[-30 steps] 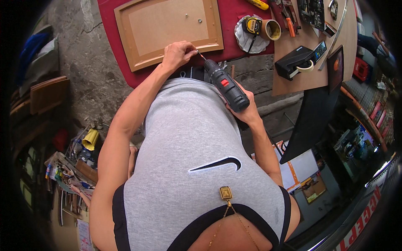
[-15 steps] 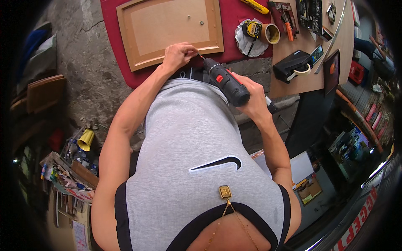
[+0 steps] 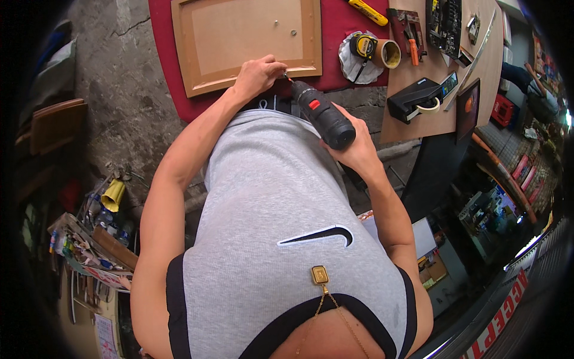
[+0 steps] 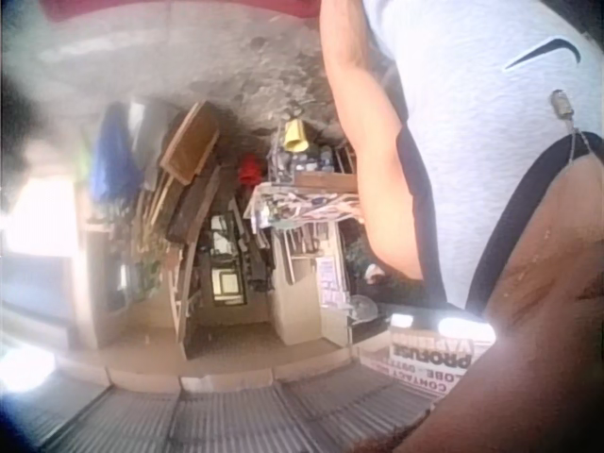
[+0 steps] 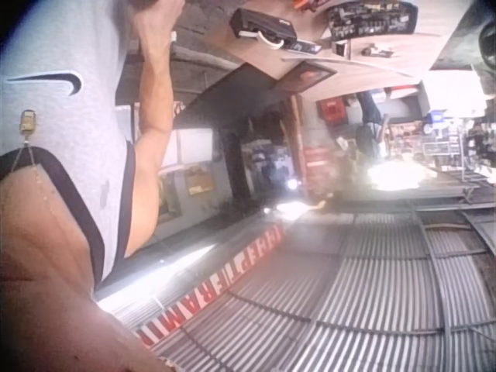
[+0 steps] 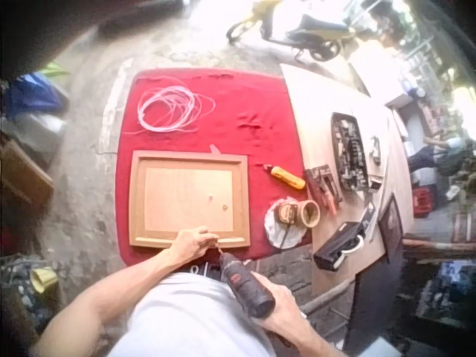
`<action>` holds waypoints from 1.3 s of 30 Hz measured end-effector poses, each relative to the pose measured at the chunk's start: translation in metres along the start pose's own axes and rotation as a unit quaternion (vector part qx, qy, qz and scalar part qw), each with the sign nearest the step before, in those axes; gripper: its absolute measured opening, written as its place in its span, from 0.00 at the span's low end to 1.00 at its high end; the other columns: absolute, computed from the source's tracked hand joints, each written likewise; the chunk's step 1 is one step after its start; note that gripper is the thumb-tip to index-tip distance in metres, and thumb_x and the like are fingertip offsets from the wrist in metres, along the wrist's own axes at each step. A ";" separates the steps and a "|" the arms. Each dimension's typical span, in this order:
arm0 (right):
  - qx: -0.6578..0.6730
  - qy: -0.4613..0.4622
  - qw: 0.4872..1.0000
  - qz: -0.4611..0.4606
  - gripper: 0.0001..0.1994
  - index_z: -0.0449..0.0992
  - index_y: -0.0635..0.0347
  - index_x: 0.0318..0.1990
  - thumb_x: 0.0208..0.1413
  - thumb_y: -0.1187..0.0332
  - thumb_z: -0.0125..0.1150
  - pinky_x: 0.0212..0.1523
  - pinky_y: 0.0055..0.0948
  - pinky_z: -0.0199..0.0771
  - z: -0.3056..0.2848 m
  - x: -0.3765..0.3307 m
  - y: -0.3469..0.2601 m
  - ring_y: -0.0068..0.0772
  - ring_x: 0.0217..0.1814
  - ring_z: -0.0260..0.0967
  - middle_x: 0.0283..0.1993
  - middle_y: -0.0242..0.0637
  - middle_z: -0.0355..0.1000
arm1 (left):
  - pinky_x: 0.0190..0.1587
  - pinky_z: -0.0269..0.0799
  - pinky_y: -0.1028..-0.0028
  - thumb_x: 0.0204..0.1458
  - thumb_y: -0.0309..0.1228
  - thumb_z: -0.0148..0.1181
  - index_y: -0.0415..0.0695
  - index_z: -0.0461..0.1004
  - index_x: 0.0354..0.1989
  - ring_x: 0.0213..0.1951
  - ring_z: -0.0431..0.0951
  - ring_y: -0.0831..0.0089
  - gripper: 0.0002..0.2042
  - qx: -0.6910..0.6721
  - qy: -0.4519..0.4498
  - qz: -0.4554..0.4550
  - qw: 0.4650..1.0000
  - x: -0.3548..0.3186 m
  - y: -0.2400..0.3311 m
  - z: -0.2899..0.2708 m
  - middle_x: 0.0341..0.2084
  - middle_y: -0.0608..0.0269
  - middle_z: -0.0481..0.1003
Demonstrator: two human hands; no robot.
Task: The person assembles a wooden picture frame by applying tape to the corners, measuring and marking the back, drilling holes, and attaching hanging hardware with a cord. They use a utility knife, tape measure, drill, and screwdriver to complete the assembly.
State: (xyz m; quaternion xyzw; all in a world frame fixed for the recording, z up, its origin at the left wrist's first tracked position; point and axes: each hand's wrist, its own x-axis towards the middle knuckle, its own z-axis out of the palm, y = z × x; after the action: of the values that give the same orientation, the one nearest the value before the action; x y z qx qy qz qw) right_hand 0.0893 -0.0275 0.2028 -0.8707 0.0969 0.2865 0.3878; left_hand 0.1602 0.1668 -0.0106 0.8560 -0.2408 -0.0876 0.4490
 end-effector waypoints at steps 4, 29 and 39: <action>0.007 -0.021 1.000 0.013 0.20 0.71 0.64 0.38 0.31 0.76 0.69 0.40 0.32 0.70 -0.004 0.007 -0.005 0.40 0.31 0.72 0.30 0.44 0.74 | 0.29 0.72 0.69 0.47 0.32 0.61 0.51 0.80 0.35 0.26 0.76 0.64 0.07 -0.021 -0.011 -0.003 1.000 -0.001 -0.005 0.000 0.26 0.64 0.74; -0.108 -0.032 0.991 0.069 0.23 0.72 0.61 0.42 0.33 0.71 0.69 0.43 0.37 0.71 0.002 0.014 -0.018 0.49 0.37 0.73 0.34 0.46 0.75 | 0.30 0.72 0.70 0.44 0.31 0.63 0.51 0.80 0.32 0.26 0.74 0.66 0.06 -0.011 -0.006 0.039 0.999 -0.004 -0.012 -0.002 0.23 0.64 0.71; -0.103 -0.043 0.992 0.062 0.25 0.72 0.60 0.45 0.33 0.71 0.69 0.41 0.38 0.71 0.000 0.017 -0.023 0.50 0.37 0.72 0.33 0.46 0.75 | 0.31 0.72 0.74 0.40 0.34 0.65 0.57 0.80 0.31 0.30 0.70 0.72 0.07 0.091 0.028 0.124 0.988 0.000 -0.013 -0.010 0.23 0.72 0.70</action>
State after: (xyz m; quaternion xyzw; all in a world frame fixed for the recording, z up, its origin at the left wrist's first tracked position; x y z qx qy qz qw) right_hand 0.1123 -0.0106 0.2075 -0.8850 0.1041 0.3562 0.2814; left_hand 0.1682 0.1803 -0.0154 0.8591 -0.3394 0.0148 0.3829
